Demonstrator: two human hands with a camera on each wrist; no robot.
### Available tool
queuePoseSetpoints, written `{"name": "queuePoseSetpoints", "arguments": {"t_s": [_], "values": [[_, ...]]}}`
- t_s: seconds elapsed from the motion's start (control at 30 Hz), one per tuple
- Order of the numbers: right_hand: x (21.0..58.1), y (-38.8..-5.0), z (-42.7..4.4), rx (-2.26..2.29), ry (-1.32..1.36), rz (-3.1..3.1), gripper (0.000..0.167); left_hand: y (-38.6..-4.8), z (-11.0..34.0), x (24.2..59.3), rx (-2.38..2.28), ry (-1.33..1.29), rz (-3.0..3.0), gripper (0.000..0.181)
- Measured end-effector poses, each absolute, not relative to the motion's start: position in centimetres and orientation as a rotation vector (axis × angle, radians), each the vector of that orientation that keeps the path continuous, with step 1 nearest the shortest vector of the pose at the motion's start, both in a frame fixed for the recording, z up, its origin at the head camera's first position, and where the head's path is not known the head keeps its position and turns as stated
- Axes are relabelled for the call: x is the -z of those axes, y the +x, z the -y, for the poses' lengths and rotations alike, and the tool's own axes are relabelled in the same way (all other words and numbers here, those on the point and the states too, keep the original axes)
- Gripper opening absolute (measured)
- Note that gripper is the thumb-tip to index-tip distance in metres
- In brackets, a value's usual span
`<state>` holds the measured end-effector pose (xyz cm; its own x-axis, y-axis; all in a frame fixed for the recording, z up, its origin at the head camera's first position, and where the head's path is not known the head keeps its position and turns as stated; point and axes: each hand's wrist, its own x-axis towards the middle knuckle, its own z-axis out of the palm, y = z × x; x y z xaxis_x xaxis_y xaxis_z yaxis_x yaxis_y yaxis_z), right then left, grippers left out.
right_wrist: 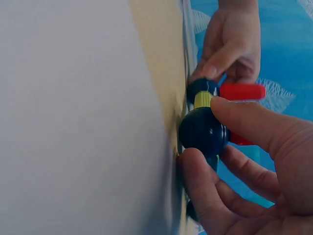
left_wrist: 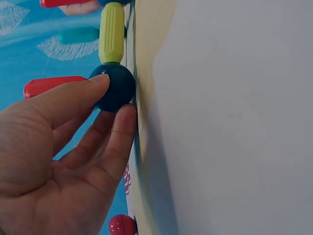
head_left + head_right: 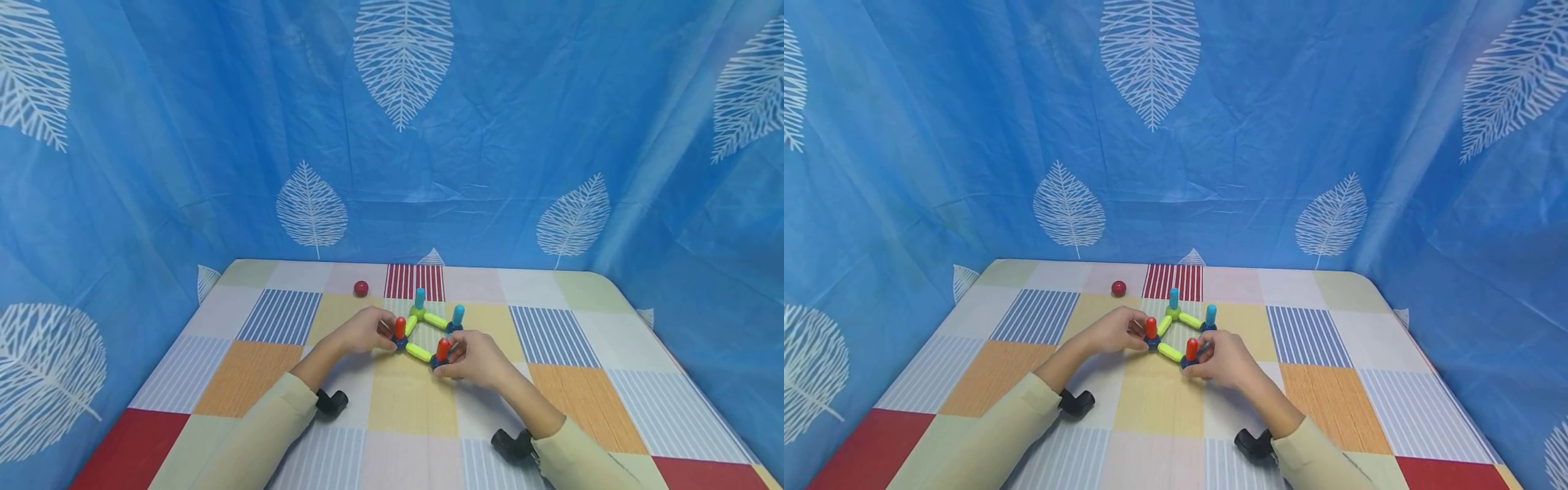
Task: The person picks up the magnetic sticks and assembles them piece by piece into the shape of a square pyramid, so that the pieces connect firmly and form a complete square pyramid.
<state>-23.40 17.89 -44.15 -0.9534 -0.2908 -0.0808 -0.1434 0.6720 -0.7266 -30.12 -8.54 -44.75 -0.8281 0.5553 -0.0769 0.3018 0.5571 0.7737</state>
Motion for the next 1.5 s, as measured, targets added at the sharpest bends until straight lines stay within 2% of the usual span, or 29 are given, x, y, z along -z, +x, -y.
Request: {"name": "queuePoseSetpoints", "arguments": {"t_s": [0.2,0.57,1.17,1.5], "values": [[44.9,-25.3,-18.6,1.213,-0.415,-2.69,0.022,-29.6,8.8,44.6,-1.184,0.667,-2.499,0.025],[45.3,-27.5,-18.9,1.25,-0.528,-2.647,0.02,-29.2,8.8,44.5,-1.221,0.568,-2.576,0.024],[45.7,-27.9,-19.1,1.31,-0.478,-2.589,0.02,-29.2,8.8,44.9,-1.234,0.566,-2.588,0.022],[45.4,-28.1,-19.9,1.578,-0.504,-2.524,0.027,-29.5,9.3,44.8,-1.436,0.582,-2.565,0.018]]}}
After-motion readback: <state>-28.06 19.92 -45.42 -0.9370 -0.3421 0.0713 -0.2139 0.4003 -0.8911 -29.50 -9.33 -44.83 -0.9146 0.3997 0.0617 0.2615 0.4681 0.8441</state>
